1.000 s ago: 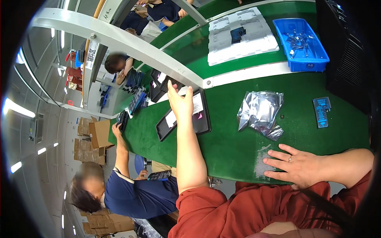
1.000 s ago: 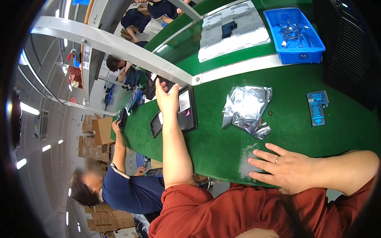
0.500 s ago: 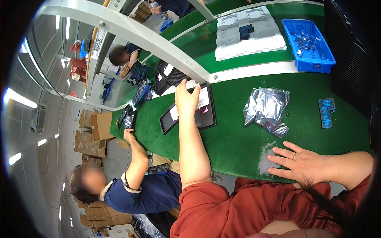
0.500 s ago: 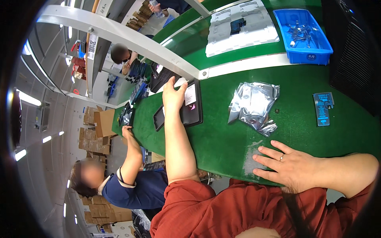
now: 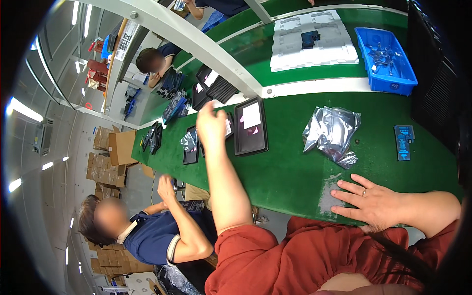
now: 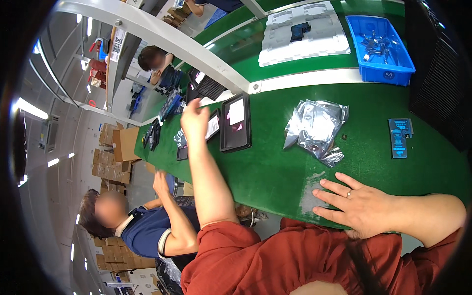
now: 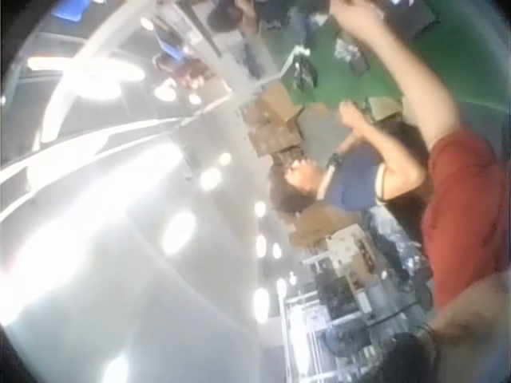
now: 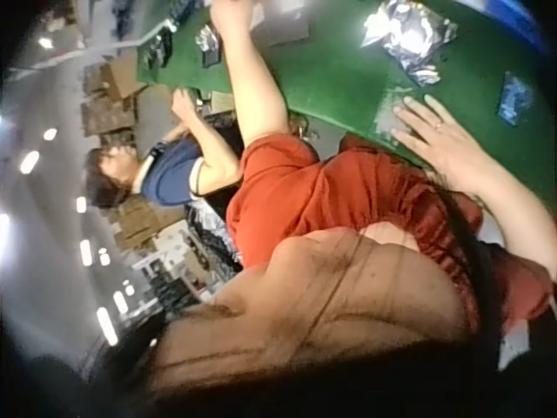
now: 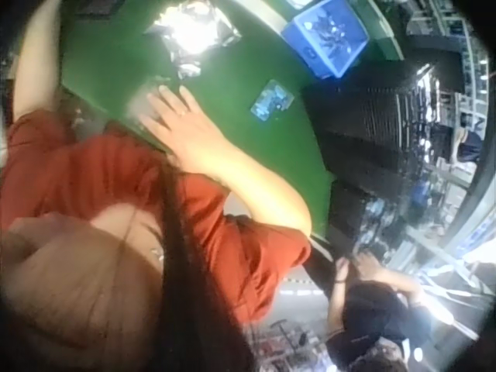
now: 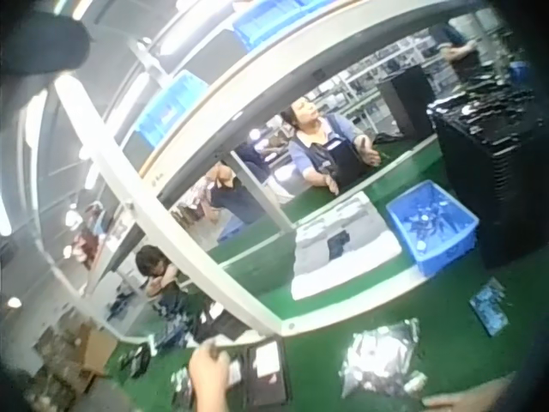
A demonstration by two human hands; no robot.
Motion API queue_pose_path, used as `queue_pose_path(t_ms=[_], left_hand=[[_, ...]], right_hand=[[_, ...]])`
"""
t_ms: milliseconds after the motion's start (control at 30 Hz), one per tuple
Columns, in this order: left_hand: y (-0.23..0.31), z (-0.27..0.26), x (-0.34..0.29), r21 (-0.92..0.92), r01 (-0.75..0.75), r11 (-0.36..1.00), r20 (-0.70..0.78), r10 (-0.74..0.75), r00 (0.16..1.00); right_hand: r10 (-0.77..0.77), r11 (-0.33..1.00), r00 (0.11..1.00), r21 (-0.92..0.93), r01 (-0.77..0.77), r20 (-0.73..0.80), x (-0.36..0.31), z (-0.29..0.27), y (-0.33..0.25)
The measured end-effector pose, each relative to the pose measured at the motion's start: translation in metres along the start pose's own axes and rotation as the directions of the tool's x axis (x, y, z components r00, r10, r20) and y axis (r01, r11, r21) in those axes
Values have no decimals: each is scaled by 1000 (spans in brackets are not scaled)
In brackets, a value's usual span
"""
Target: The person places small electronic components into silver anti-static bags and seals them. They then place the sealed bags into black plastic trays on a green assembly table. The person handles the components and bags by hand, organizing them into stacks of trays.
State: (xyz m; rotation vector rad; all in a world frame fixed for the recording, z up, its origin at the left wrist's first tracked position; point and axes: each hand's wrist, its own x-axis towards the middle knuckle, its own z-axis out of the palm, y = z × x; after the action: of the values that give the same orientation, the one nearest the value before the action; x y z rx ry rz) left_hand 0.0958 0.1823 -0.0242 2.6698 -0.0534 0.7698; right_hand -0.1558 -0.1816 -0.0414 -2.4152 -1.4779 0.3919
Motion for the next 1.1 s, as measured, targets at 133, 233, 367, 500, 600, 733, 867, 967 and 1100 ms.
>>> queue_pose_path(t_ms=[133,233,367,500,600,733,867,967,1100], left_hand=[[-81,-25,17,358,85,930,-106,-50,993],[-152,-30,19,520,241,819,-111,-215,970],[-190,-14,8,267,344,900,12,-360,933],[-196,-13,6,6,297,955,-110,-295,949],[-146,-32,13,-18,79,997,-472,-79,878],[-15,-58,-2,-429,-323,844,-525,57,849],[119,-56,-70,-348,-702,621,-498,512,700],[192,-43,-123,-401,-875,269,-387,817,429],[232,-33,-152,-623,-780,-51,-300,937,177]], right_hand=[[-9,999,1000,37,8,7,2,0,1],[-14,998,1000,63,15,-8,1,0,1],[-20,996,1000,82,22,-20,1,2,4],[-31,996,999,83,32,-19,1,1,4],[-38,995,999,95,42,-39,2,4,5],[-25,993,996,116,35,-90,-2,8,5],[210,703,888,695,153,-409,-6,11,22],[526,-254,781,815,521,-335,-11,3,23],[761,-47,583,872,488,-285,-17,-15,30]])
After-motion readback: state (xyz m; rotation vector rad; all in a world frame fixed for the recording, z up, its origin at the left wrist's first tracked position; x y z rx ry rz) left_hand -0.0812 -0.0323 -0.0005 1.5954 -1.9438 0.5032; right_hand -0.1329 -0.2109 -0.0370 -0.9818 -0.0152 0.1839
